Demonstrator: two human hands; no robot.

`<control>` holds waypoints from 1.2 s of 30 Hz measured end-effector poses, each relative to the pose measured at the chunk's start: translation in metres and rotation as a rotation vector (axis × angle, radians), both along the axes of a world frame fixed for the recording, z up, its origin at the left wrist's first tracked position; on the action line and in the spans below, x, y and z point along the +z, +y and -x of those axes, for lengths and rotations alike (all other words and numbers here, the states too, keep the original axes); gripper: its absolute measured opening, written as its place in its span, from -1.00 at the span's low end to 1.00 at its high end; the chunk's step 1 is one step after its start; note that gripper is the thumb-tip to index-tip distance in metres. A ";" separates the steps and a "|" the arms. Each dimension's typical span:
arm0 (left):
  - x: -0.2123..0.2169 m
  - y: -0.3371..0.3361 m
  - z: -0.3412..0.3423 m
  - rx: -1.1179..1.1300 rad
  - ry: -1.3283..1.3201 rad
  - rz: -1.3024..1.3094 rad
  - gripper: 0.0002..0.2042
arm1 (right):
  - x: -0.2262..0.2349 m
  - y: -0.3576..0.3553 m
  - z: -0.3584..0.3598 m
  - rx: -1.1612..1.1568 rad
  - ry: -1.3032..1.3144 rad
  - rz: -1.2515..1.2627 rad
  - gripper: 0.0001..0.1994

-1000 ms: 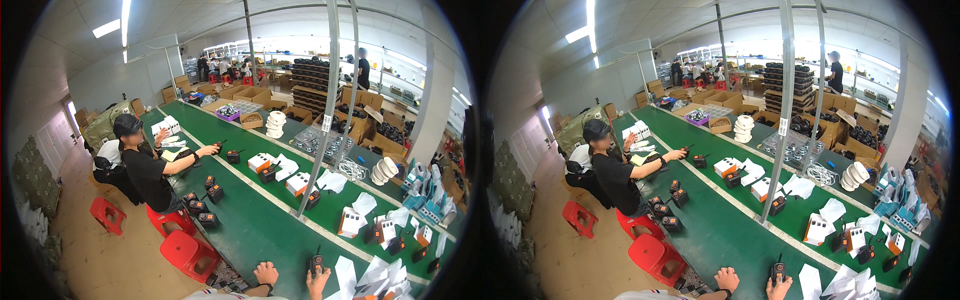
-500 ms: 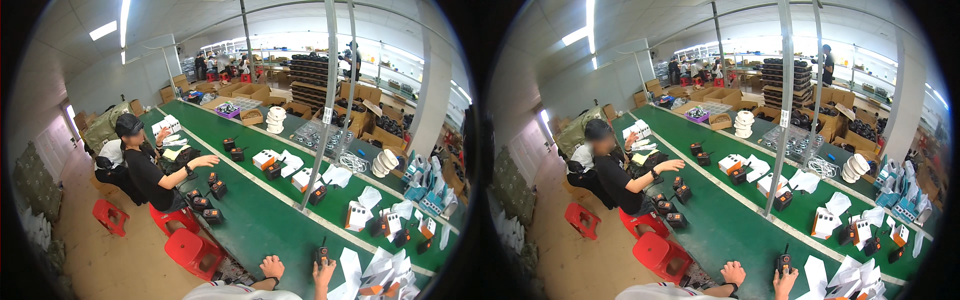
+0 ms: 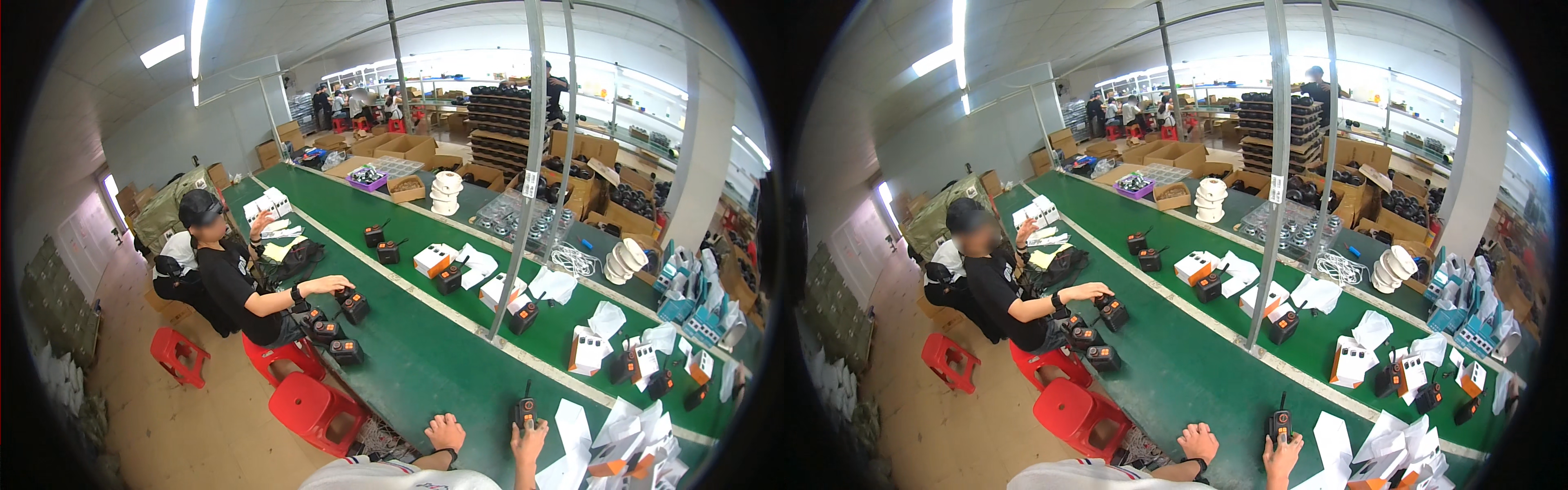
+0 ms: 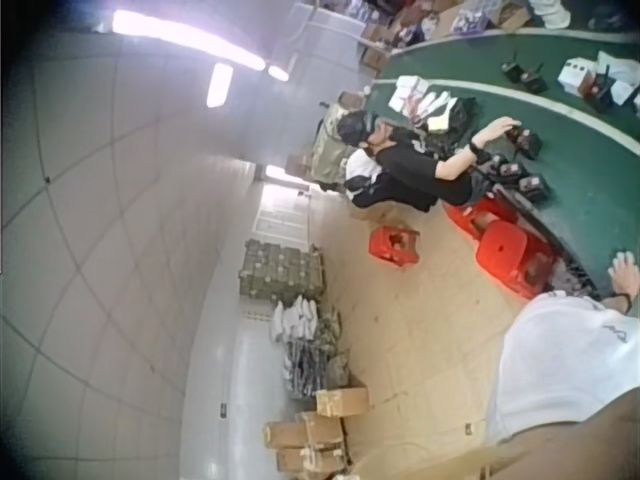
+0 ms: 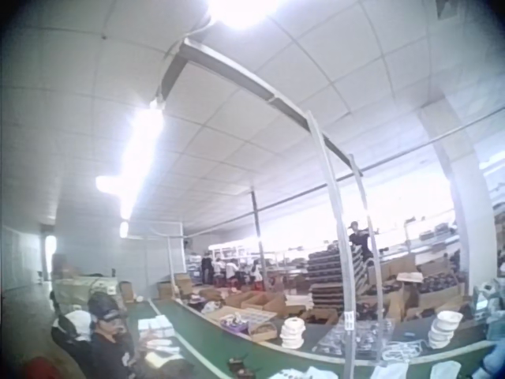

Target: Assembling and packing handheld walkie-talkies at an industrial assembly line station.

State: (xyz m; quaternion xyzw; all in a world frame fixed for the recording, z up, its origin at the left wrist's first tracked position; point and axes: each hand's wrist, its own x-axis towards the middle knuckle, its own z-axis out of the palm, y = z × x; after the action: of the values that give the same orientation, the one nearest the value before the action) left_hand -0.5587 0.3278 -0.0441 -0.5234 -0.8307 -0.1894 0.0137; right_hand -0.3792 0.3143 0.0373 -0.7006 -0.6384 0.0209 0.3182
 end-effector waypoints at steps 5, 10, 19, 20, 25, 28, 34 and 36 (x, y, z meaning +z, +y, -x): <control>0.003 -0.002 -0.001 0.008 -0.004 -0.009 -0.86 | 0.000 -0.001 -0.002 -0.002 -0.033 0.025 -0.70; 0.001 -0.002 -0.001 0.000 0.005 -0.039 -0.86 | 0.005 -0.002 -0.001 0.012 -0.023 0.045 -0.69; -0.003 0.001 0.000 0.002 -0.001 -0.023 -0.85 | 0.004 -0.001 0.000 0.004 -0.048 0.068 -0.69; -0.004 0.001 0.001 -0.002 -0.022 -0.006 -0.83 | 0.004 0.000 0.000 0.004 -0.048 0.069 -0.70; -0.003 0.002 0.000 0.009 -0.023 0.006 -0.84 | -0.002 0.001 0.001 -0.019 -0.056 0.071 -0.70; -0.001 0.001 0.002 0.016 -0.006 -0.009 -0.85 | -0.006 0.003 0.002 -0.016 -0.057 0.060 -0.70; -0.005 0.002 0.001 -0.001 -0.019 -0.029 -0.85 | -0.011 0.002 0.000 -0.028 -0.064 0.052 -0.69; -0.005 0.002 0.001 -0.003 -0.014 -0.032 -0.85 | -0.010 0.002 0.000 -0.026 -0.063 0.051 -0.69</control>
State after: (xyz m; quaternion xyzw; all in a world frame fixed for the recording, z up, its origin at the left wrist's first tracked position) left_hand -0.5601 0.3298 -0.0488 -0.5231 -0.8267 -0.2066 0.0159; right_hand -0.3795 0.3162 0.0273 -0.7171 -0.6381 0.0111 0.2801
